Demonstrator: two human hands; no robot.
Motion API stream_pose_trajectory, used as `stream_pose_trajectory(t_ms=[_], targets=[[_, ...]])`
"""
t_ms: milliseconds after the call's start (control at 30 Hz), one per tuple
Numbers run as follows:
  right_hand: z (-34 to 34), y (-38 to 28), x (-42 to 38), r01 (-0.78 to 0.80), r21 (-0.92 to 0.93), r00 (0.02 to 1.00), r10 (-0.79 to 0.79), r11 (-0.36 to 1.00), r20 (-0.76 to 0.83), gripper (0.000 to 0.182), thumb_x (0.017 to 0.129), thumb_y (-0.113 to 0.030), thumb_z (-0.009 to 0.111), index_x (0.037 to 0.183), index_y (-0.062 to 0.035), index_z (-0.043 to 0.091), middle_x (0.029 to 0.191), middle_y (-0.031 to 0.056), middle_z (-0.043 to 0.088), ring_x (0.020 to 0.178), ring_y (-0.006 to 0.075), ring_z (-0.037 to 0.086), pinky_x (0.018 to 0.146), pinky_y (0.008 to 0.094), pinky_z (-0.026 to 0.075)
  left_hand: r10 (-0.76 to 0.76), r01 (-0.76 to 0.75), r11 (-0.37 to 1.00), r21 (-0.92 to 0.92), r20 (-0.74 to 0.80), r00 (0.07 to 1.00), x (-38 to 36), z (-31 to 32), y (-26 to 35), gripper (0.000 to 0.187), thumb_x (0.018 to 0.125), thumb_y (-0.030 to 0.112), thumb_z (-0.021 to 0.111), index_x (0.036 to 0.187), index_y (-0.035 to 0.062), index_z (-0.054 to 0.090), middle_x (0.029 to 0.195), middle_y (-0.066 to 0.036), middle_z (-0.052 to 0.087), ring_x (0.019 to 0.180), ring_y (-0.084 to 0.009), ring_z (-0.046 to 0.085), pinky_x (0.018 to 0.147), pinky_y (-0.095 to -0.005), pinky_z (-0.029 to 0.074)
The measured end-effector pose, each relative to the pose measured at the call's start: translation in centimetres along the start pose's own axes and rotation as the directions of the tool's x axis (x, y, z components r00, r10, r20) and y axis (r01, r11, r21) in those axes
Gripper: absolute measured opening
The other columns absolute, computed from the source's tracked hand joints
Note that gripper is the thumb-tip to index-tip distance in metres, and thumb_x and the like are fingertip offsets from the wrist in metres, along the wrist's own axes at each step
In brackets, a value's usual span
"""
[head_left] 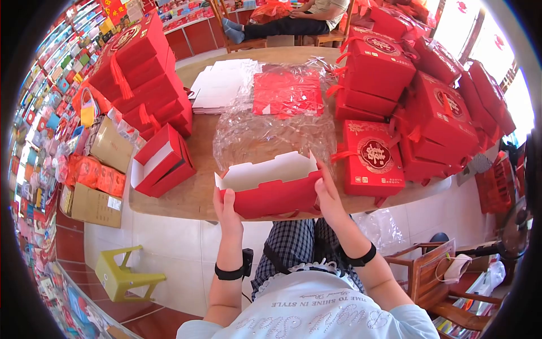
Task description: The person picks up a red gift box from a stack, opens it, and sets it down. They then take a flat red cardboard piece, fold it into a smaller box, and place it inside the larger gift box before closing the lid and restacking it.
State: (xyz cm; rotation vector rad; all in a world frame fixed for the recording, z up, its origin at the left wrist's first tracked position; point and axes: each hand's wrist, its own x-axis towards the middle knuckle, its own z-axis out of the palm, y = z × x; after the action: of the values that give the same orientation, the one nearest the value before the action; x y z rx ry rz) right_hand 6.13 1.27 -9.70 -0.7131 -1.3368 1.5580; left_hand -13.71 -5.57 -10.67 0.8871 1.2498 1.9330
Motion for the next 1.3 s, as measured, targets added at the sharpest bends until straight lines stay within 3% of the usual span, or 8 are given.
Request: stream_pose_trajectory(t_ms=[300, 467, 567, 733, 833, 1067, 1267, 1300], targets=[[0.5, -0.7, 2.0, -0.087, 0.090, 0.985, 0.099, 0.992, -0.140, 0.036, 0.085, -0.010, 0.056, 0.117, -0.0048, 0.040, 0.109, 0.0054, 0.048, 0.100, 0.0129, 0.048, 0.089, 0.0268, 0.038, -0.207, 0.205, 0.978, -0.043, -0.037, 0.978, 0.2, 0.2, 0.7, 0.036, 0.084, 0.009, 0.050, 0.119, -0.0007, 0.046, 0.110, -0.010, 0.053, 0.102, -0.0163, 0.050, 0.091, -0.0283, 0.037], [0.3, -0.4, 2.6, -0.120, -0.125, 0.977, 0.094, 0.985, -0.192, 0.036, 0.079, -0.005, 0.060, 0.110, -0.0048, 0.042, 0.102, 0.0063, 0.051, 0.097, 0.0144, 0.050, 0.085, 0.0266, 0.041, -0.206, 0.206, 0.979, -0.003, -0.033, 0.978, 0.0, 0.2, 1.1, 0.035, 0.082, 0.003, 0.050, 0.117, -0.0016, 0.047, 0.109, -0.009, 0.054, 0.099, -0.0157, 0.051, 0.089, -0.0268, 0.039], [0.3, -1.1, 2.6, -0.007, -0.507, 0.975, -0.106, 0.862, -0.193, 0.030, 0.079, -0.001, 0.056, 0.108, -0.0022, 0.050, 0.099, 0.0096, 0.057, 0.096, 0.0156, 0.055, 0.086, 0.0283, 0.042, -0.116, 0.102, 0.970, 0.220, 0.050, 0.992, 0.0, 0.3, 1.8, 0.038, 0.082, 0.001, 0.050, 0.119, -0.0030, 0.047, 0.111, -0.011, 0.055, 0.103, -0.0170, 0.052, 0.091, -0.0280, 0.039], [1.6, -2.4, 1.4, 0.084, -0.682, 0.937, -0.291, 0.726, -0.194, 0.026, 0.077, -0.005, 0.063, 0.102, 0.0007, 0.058, 0.102, 0.0171, 0.061, 0.096, 0.0265, 0.060, 0.085, 0.0317, 0.046, 0.354, -0.263, 0.671, 0.693, 0.011, 0.935, -0.8, 1.5, 2.3, 0.038, 0.080, 0.000, 0.056, 0.118, -0.0038, 0.053, 0.110, -0.018, 0.060, 0.101, -0.0252, 0.059, 0.086, -0.0302, 0.045], [1.6, -2.3, 0.7, 0.167, -0.755, 0.901, -0.409, 0.634, -0.143, 0.025, 0.076, -0.007, 0.066, 0.100, 0.0010, 0.060, 0.108, 0.0178, 0.060, 0.100, 0.0277, 0.059, 0.085, 0.0315, 0.047, 0.446, -0.332, 0.541, 0.773, 0.071, 0.892, -1.3, 2.0, 2.5, 0.030, 0.080, 0.002, 0.061, 0.109, -0.0028, 0.059, 0.112, -0.020, 0.059, 0.099, -0.0273, 0.061, 0.083, -0.0305, 0.047], [1.2, -2.0, 0.2, 0.237, -0.701, 0.889, -0.441, 0.673, -0.122, 0.019, 0.077, -0.006, 0.065, 0.093, 0.0021, 0.061, 0.108, 0.0153, 0.060, 0.097, 0.0268, 0.060, 0.083, 0.0320, 0.048, 0.438, -0.350, 0.537, 0.768, 0.101, 0.893, -1.8, 1.6, 2.4, 0.023, 0.080, 0.006, 0.064, 0.101, -0.0021, 0.064, 0.113, -0.020, 0.058, 0.101, -0.0273, 0.060, 0.083, -0.0306, 0.047], [0.1, -3.0, 1.1, 0.170, -0.633, 0.953, -0.290, 0.755, -0.090, 0.012, 0.081, -0.002, 0.057, 0.092, 0.0007, 0.060, 0.106, 0.0152, 0.059, 0.096, 0.0270, 0.058, 0.081, 0.0334, 0.047, 0.390, -0.380, 0.676, 0.632, 0.131, 0.911, -0.6, 0.5, 2.6, 0.018, 0.081, 0.003, 0.061, 0.098, -0.0044, 0.064, 0.107, -0.017, 0.059, 0.093, -0.0238, 0.061, 0.079, -0.0299, 0.049], [0.3, -3.3, 1.2, 0.168, -0.632, 0.954, -0.286, 0.757, -0.089, 0.012, 0.081, -0.002, 0.057, 0.092, 0.0007, 0.060, 0.106, 0.0152, 0.059, 0.096, 0.0270, 0.058, 0.081, 0.0334, 0.047, 0.281, -0.283, 0.816, 0.504, 0.083, 0.956, -0.2, 0.1, 2.4, 0.016, 0.081, 0.001, 0.060, 0.096, -0.0055, 0.062, 0.102, -0.015, 0.059, 0.091, -0.0227, 0.061, 0.078, -0.0292, 0.049]])
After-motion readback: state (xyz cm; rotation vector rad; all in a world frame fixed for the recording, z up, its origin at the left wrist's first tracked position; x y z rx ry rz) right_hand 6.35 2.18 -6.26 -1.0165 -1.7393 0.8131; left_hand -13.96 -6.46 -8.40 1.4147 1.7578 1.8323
